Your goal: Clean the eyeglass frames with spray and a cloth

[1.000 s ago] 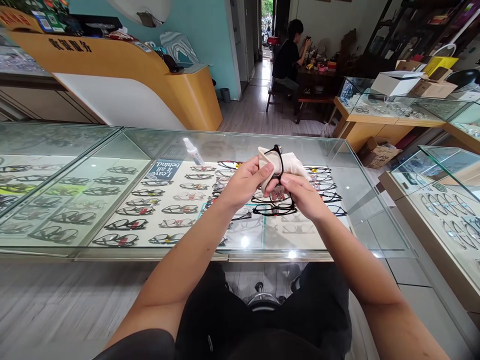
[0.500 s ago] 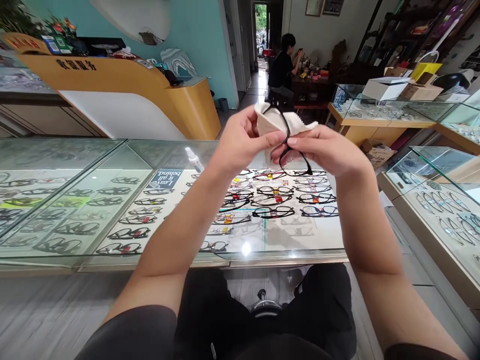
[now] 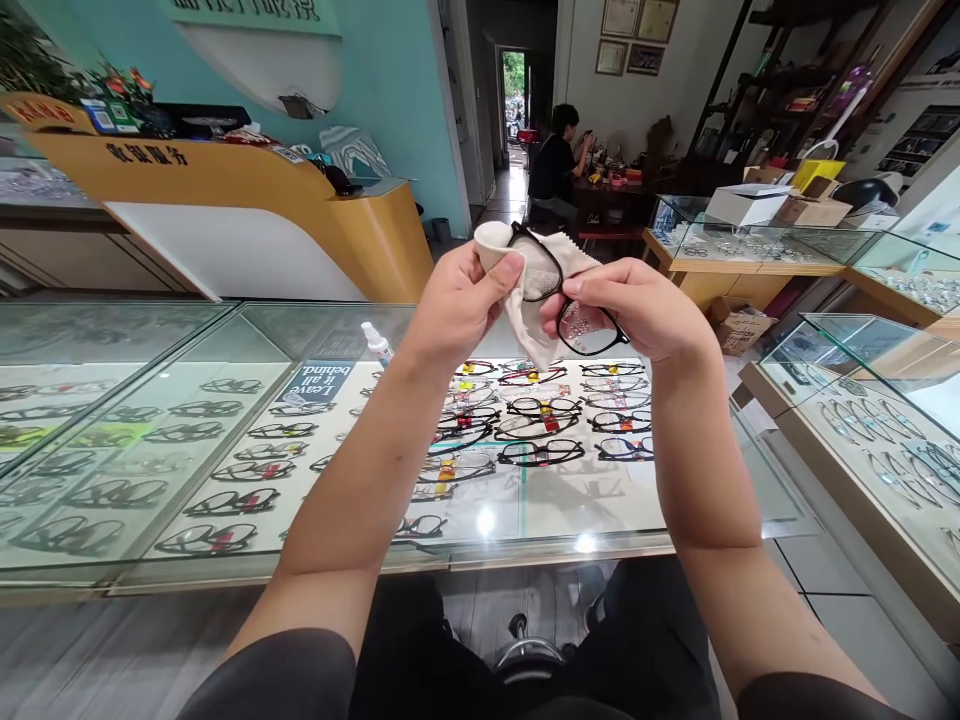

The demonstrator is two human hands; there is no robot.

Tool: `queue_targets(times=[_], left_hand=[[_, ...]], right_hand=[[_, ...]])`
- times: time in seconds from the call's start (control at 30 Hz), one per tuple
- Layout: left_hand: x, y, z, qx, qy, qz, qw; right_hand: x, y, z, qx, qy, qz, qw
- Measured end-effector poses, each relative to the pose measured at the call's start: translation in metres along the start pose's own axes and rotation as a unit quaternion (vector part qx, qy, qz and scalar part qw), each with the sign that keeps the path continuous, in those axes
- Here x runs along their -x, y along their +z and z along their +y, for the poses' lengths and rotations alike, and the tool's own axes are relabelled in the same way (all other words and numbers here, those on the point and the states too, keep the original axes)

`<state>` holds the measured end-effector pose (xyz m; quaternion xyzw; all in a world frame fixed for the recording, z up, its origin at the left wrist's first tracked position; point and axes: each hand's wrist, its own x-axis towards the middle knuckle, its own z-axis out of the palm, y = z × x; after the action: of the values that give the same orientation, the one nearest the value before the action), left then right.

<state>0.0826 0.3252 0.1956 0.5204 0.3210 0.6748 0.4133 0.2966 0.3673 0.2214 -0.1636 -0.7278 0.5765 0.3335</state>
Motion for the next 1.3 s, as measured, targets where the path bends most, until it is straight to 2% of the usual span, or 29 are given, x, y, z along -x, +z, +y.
queue_targets(times=[0.1, 0.17, 0.23, 0.33, 0.43, 0.5, 0.63, 0.7, 0.77, 0.87, 0.93, 0.97, 1.03, 1.13, 1.2, 1.23, 1.3], left_hand=[[0.002, -0.003, 0.002, 0.007, 0.008, -0.061, 0.998], [0.002, -0.002, -0.001, 0.003, 0.032, -0.064, 0.997], [0.000, 0.001, -0.009, -0.005, 0.071, -0.041, 0.997], [-0.005, 0.004, -0.021, -0.013, 0.121, 0.025, 0.992], [-0.010, -0.002, -0.022, -0.017, 0.121, 0.066, 0.990], [-0.012, -0.012, -0.016, -0.021, 0.098, 0.043, 0.994], [-0.013, -0.034, -0.003, -0.027, 0.034, -0.070, 0.997], [-0.014, -0.036, -0.005, -0.021, 0.034, -0.083, 0.996], [-0.015, -0.030, -0.013, -0.014, 0.062, -0.049, 0.997], [-0.018, -0.014, -0.027, -0.005, 0.115, 0.052, 0.992], [-0.019, -0.008, -0.031, -0.001, 0.136, 0.108, 0.985], [-0.019, -0.008, -0.030, -0.001, 0.134, 0.118, 0.984], [-0.018, -0.015, -0.023, -0.006, 0.106, 0.084, 0.991], [-0.016, -0.033, -0.005, -0.021, 0.026, -0.049, 0.998], [-0.015, -0.041, 0.002, -0.025, -0.002, -0.111, 0.994], [-0.014, -0.040, 0.003, -0.024, 0.001, -0.117, 0.993], [-0.013, -0.032, -0.003, -0.017, 0.043, -0.079, 0.996]], right_hand=[[-0.005, 0.004, 0.006, -0.052, 0.008, 0.003, 0.999], [-0.009, 0.009, 0.011, -0.074, 0.000, 0.000, 0.997], [-0.014, 0.016, 0.017, -0.077, -0.016, -0.006, 0.997], [-0.018, 0.026, 0.026, -0.058, -0.026, -0.007, 0.998], [-0.021, 0.031, 0.032, -0.062, -0.018, -0.001, 0.998], [-0.022, 0.032, 0.033, -0.089, -0.015, 0.012, 0.996], [-0.026, 0.033, 0.035, -0.141, -0.018, 0.037, 0.989], [-0.030, 0.037, 0.041, -0.154, -0.018, 0.037, 0.987], [-0.036, 0.043, 0.050, -0.164, -0.027, 0.050, 0.985], [-0.045, 0.055, 0.067, -0.174, -0.056, 0.083, 0.980], [-0.047, 0.060, 0.075, -0.173, -0.068, 0.095, 0.978], [-0.048, 0.060, 0.076, -0.171, -0.073, 0.095, 0.978], [-0.045, 0.058, 0.074, -0.165, -0.079, 0.081, 0.980], [-0.039, 0.051, 0.064, -0.170, -0.073, 0.049, 0.981], [-0.037, 0.046, 0.058, -0.176, -0.062, 0.041, 0.982], [-0.036, 0.045, 0.057, -0.173, -0.060, 0.042, 0.982], [-0.037, 0.046, 0.057, -0.155, -0.070, 0.055, 0.984]])
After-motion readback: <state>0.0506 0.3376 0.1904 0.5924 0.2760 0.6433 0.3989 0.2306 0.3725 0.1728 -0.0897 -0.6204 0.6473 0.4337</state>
